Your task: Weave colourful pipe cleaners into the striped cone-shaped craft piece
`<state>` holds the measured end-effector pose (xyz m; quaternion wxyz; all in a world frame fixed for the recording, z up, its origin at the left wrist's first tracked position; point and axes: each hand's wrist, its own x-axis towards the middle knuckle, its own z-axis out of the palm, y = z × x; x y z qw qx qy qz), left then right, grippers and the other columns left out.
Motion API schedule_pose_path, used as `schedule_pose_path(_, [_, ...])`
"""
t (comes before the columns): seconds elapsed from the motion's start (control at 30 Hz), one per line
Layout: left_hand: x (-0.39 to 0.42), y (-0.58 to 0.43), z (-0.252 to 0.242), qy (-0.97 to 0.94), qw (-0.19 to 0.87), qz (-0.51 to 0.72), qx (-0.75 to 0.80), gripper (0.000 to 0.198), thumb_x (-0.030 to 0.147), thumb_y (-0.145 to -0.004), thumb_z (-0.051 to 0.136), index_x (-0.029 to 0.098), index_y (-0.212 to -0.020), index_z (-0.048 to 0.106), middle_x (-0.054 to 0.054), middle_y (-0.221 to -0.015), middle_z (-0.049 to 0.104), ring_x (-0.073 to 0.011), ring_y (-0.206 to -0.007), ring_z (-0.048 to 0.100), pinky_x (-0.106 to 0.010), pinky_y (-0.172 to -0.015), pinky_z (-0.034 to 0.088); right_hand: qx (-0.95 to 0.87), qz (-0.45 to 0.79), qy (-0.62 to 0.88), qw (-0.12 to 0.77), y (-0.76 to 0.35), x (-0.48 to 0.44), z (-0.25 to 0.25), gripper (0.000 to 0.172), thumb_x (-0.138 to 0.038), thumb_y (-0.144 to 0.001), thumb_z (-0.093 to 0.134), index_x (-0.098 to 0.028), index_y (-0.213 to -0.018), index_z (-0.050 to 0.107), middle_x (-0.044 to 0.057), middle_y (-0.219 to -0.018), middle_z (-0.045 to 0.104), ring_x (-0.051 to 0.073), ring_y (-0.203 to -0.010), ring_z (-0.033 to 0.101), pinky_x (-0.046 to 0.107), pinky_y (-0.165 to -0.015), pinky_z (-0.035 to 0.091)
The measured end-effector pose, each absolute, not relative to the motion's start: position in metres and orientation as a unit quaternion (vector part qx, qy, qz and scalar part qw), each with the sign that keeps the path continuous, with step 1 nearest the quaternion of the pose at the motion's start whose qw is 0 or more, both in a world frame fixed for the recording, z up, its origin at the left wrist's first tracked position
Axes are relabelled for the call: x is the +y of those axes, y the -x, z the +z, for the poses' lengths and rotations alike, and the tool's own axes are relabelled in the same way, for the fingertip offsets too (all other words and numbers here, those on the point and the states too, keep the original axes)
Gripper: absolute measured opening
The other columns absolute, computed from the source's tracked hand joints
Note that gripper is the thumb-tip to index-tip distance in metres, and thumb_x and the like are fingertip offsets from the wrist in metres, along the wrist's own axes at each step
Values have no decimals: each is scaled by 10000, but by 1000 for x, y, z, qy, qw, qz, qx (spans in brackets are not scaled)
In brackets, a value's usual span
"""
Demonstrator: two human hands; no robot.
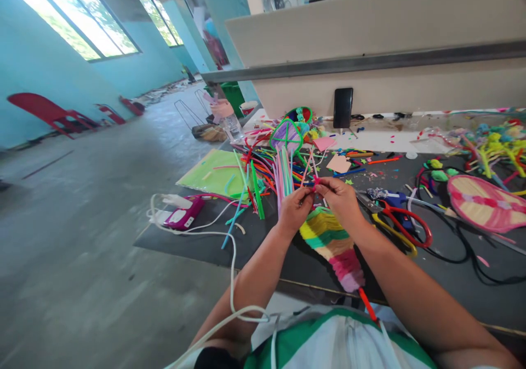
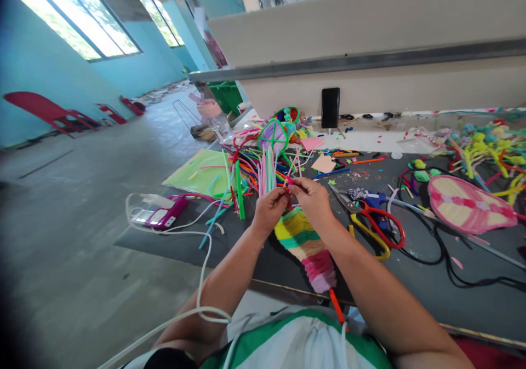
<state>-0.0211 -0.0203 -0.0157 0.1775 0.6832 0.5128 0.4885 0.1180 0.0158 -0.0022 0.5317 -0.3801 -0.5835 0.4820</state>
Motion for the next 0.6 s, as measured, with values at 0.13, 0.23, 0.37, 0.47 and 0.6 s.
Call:
schedule_pose_path(0.13, [-21, 21, -17, -677, 188, 494, 512, 164, 256, -888, 496, 181, -883, 642, -4, -726, 638, -109, -631, 593, -210, -614, 457, -581, 486, 378, 532, -117, 16, -5, 231, -364, -725, 674, -206, -883, 731, 17, -772, 711, 160, -639, 610, 269, -582, 487])
schedule_pose_path(0.23, [-21, 21, -18, -675, 200, 491, 514, 165, 241, -888, 488, 178, -872, 639, 9, -689, 618, -99, -587, 573, -208, -595, 444, -587, 475, 384, 531, -116, 15, -6, 226, -363, -723, 675, -205, -874, 734, 24, -779, 719, 176, -680, 628, 274, -599, 495])
schedule_pose_path(0.37, [-21, 19, -17, -679, 205, 484, 513, 180, 255, -897, 475, 187, -888, 642, 3, -707, 620, -108, -606, 569, -218, -609, 443, -604, 452, 383, 533, -117, 14, -2, 180, -351, -753, 657, -210, -841, 727, 20, -758, 711, 176, -678, 628, 276, -612, 491])
schedule_pose_path(0.47, [-22, 19, -13, -674, 145, 511, 513, 172, 291, -875, 537, 191, -984, 624, -34, -865, 643, -133, -746, 593, -240, -710, 460, -603, 432, 382, 551, -123, 14, 4, 170, -350, -770, 649, -208, -837, 715, 13, -736, 692, 164, -631, 606, 272, -589, 471])
schedule_pose_path(0.6, [-26, 26, -11, -621, 38, 533, 573, 212, 366, -856, 567, 185, -750, 585, -10, -709, 568, -127, -672, 524, -241, -678, 431, -583, 393, 407, 582, -141, 16, 14, 178, -355, -786, 638, -194, -830, 700, 0, -654, 642, 149, -579, 575, 268, -572, 448])
